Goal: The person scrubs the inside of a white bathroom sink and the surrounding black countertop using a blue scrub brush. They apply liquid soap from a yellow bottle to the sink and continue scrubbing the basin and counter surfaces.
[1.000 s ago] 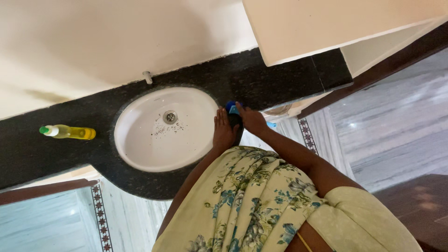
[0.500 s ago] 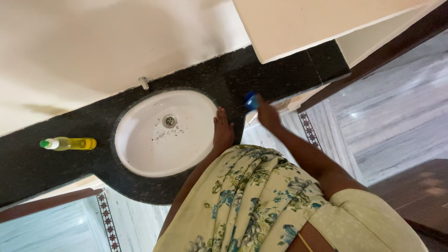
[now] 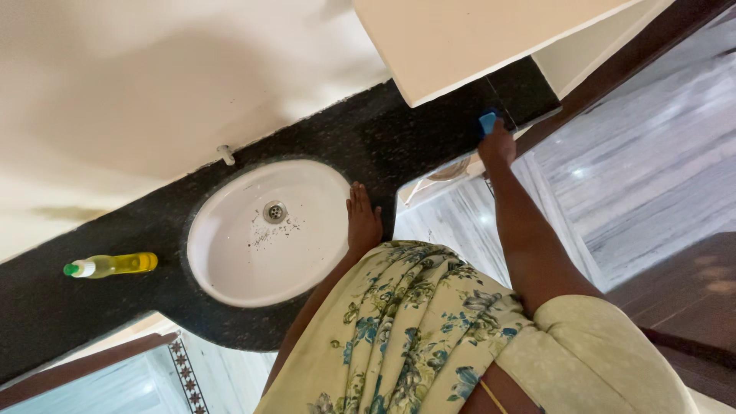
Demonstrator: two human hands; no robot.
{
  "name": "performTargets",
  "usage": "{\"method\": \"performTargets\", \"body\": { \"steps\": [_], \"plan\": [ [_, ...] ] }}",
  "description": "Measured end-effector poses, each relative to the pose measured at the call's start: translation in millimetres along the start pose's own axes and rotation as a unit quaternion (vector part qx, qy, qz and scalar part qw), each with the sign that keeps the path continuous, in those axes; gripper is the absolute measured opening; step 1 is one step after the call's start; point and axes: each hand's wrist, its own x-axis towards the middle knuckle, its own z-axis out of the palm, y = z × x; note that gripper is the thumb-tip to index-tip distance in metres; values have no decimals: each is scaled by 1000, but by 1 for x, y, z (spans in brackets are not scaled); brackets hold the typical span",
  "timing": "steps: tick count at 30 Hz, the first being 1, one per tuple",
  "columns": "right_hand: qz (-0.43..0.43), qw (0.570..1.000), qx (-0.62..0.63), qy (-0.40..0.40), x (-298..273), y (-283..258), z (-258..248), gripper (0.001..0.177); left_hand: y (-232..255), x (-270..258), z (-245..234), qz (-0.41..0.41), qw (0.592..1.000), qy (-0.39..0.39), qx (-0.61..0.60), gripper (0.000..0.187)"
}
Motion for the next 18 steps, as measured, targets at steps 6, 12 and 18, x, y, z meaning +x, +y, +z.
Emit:
{"method": "performTargets", "body": {
  "steps": [6,12,18],
  "plan": [
    [-253,950,96,-155,-168,-101,69,64,-15,-2,5,-5,997,34,-63,69],
    [-297,945,83,-108,-148,-55,40,70,-24,-7,3,-16,999,23,-40,66],
    [8,998,36,-53,-37,24,-4,67,-10,-7,0,-18,1000,19,0,69]
  ]
}}
